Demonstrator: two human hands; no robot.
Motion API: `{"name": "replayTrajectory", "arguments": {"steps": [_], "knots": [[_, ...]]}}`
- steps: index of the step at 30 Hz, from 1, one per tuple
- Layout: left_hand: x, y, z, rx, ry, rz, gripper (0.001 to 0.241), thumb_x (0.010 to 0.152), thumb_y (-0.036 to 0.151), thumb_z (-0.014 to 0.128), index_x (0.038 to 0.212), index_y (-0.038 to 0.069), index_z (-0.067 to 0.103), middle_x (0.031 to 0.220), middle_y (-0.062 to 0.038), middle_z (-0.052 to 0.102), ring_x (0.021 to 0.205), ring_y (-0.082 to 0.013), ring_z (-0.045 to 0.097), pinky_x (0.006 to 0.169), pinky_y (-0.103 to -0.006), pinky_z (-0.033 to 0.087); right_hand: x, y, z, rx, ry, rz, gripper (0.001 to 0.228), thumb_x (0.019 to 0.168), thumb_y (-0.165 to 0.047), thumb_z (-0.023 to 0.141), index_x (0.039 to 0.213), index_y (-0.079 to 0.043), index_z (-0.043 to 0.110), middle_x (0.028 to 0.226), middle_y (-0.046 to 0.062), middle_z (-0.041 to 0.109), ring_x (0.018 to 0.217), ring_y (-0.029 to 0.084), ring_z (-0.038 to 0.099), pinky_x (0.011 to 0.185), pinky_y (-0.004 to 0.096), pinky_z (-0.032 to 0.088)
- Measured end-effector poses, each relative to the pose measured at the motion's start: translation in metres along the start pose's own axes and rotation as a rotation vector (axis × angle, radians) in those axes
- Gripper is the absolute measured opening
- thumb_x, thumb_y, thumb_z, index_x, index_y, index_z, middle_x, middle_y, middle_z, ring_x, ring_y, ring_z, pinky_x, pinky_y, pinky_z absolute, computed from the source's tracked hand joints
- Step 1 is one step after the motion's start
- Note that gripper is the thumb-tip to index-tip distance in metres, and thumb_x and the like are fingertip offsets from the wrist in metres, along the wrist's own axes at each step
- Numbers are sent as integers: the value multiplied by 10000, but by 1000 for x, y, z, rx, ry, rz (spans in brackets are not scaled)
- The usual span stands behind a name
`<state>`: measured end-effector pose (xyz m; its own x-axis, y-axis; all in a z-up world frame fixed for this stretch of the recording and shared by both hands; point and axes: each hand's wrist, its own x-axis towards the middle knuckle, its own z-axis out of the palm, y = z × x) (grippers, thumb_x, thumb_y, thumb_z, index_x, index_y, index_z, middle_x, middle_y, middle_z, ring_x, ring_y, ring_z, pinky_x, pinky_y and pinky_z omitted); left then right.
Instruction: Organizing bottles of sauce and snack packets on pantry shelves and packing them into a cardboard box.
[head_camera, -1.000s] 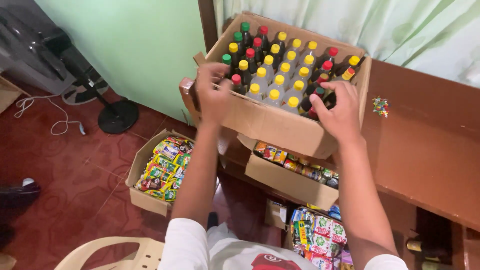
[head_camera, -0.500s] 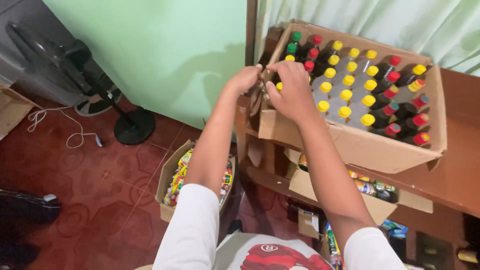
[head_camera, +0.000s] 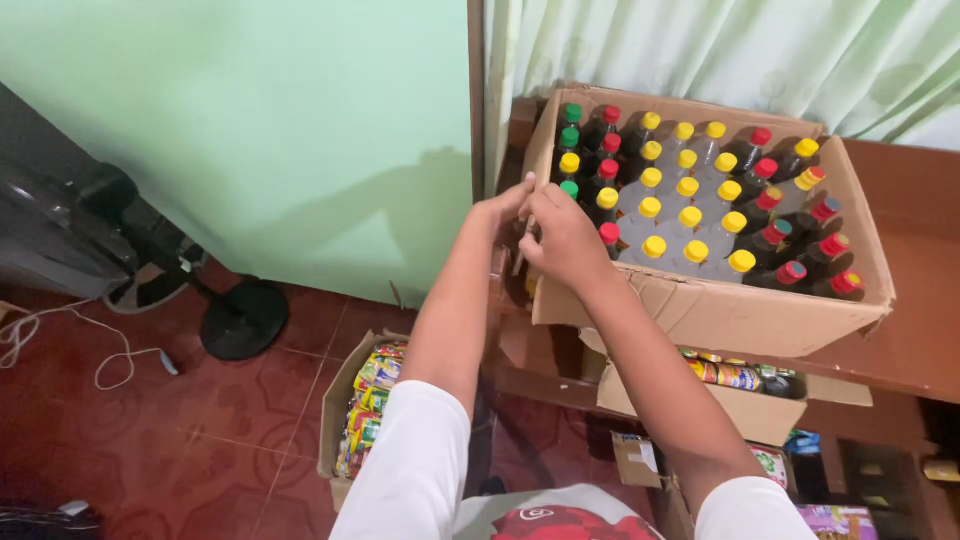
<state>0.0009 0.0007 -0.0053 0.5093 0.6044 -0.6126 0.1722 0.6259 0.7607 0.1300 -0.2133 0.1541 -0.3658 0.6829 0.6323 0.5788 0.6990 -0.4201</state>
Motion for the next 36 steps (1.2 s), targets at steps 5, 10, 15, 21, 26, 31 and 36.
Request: {"name": "replayTrajectory", "arguments": {"steps": [5, 10, 15, 21, 26, 31, 36], "knots": [[-42, 0, 5, 96, 193, 14, 1013, 809, 893, 445, 1371, 74, 647, 1278, -170, 606, 1057, -315, 564, 873, -501, 494, 1, -2, -2, -158, 64, -59, 231, 720, -67, 715, 925, -65, 608, 907, 97, 587, 870, 317, 604, 791, 432, 458], [-80, 0, 30, 109, 359, 97, 1019, 771, 859, 502, 1350, 30, 625, 1210, -215, 652, 1043, -311, 632, 872, -493, 543, 0, 5, -3, -145, 93, -71, 241, 712, -54, 695, 935, -76, 606, 938, 95, 586, 939, 312, 606, 805, 426, 438], [-109, -3, 29, 68, 752, 375, 839, 813, 577, 707, 1253, -133, 622, 1136, -249, 714, 970, -314, 711, 810, -455, 600, 6, -5, -12, -208, 37, -100, 343, 670, -79, 728, 1003, -83, 649, 1016, 110, 585, 1016, 336, 561, 870, 462, 425], [-239, 78, 5, 134, 668, 679, 434, 925, 377, 699, 1167, 17, 685, 1009, -97, 718, 795, -182, 651, 625, -373, 563, 7, -12, -5, -169, 74, -68, 584, 658, -89, 746, 1221, -53, 595, 1182, 197, 549, 1072, 389, 557, 917, 466, 449], [-308, 120, 88, 203, 418, 760, 393, 988, 401, 601, 1147, 61, 718, 987, -62, 762, 822, -127, 714, 696, -293, 574, 8, 0, 1, 25, 221, 100, 529, 885, -226, 796, 1266, 22, 523, 1172, 206, 553, 1049, 394, 596, 895, 454, 492], [-207, 104, 114, 223, 260, 985, 323, 975, 303, 636, 1171, 48, 617, 1076, -101, 670, 908, -202, 744, 775, -359, 555, -7, 20, -10, 3, 279, 140, 499, 972, -243, 769, 1320, 26, 534, 1222, 202, 587, 1146, 408, 603, 986, 469, 500], [-110, 66, 145, 926, 497, 1228, 417, 1053, 349, 544, 1363, 77, 607, 1328, -167, 638, 1277, -315, 565, 1121, -481, 485, -36, 48, -41, -258, 466, 270, 738, 794, -359, 874, 1269, 74, 510, 1275, 249, 513, 1199, 440, 493, 1016, 532, 427]]}}
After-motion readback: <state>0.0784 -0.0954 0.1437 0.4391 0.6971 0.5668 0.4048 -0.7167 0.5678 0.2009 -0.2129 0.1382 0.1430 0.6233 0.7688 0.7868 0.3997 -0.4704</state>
